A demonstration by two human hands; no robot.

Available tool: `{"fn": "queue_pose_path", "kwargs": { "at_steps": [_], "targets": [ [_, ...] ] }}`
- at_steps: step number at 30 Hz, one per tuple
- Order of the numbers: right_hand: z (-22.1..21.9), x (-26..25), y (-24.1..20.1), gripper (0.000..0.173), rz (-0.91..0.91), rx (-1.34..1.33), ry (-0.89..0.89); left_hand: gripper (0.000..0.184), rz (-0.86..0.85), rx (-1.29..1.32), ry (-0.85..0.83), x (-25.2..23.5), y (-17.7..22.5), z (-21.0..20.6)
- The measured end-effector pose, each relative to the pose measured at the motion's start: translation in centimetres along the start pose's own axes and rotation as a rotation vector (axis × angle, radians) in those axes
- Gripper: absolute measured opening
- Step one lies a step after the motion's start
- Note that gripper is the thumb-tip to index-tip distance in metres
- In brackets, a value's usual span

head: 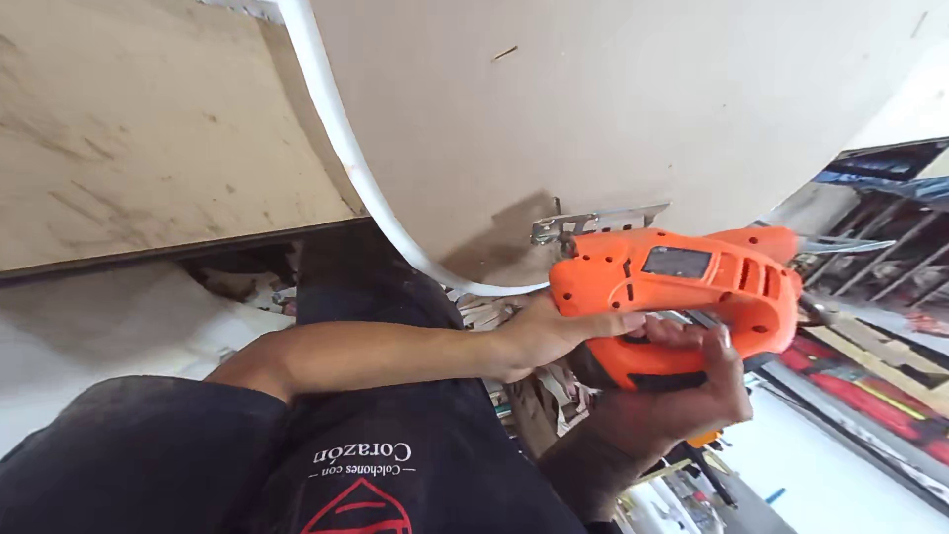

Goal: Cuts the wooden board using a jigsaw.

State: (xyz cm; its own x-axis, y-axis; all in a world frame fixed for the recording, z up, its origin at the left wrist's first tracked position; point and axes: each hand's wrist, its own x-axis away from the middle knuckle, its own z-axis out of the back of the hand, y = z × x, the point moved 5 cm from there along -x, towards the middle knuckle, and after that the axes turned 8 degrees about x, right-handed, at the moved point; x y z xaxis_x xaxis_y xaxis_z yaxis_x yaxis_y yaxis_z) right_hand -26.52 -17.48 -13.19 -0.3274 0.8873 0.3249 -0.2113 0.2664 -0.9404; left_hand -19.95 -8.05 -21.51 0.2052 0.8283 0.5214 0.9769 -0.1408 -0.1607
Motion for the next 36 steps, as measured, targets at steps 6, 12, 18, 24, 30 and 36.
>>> {"fn": "queue_pose_path", "kwargs": {
  "at_steps": [6,12,18,24,30,36],
  "targets": [
    [3.8,0.5,3.8,0.029,-0.273,-0.314,0.260,0.076,0.015,-0.208,0.110,-0.3,-0.6,-1.0],
    [3.8,3.2,5.5,0.044,-0.389,-0.502,0.278,0.092,0.152,-0.296,0.226,-0.8,-1.0,-1.5],
    [5.0,4.1,6.2,0.050,-0.429,-0.542,0.290,0.088,0.179,-0.342,0.258,-1.6,-1.9,-1.6],
    [5.6,4.0,6.3,0.058,-0.371,-0.515,0.391,0.082,0.149,-0.324,0.292,-2.5,-2.4,-1.2],
    [6.5,7.4,5.7,0.063,-0.508,0.033,0.320,0.087,0.154,-0.565,0.381,-1.3,-1.4,-1.9],
    [10.8,11.2,2.9,0.083,0.286,1.139,-0.022,0.093,0.199,-0.821,0.436,0.3,-1.5,-3.2]
  ]
}}
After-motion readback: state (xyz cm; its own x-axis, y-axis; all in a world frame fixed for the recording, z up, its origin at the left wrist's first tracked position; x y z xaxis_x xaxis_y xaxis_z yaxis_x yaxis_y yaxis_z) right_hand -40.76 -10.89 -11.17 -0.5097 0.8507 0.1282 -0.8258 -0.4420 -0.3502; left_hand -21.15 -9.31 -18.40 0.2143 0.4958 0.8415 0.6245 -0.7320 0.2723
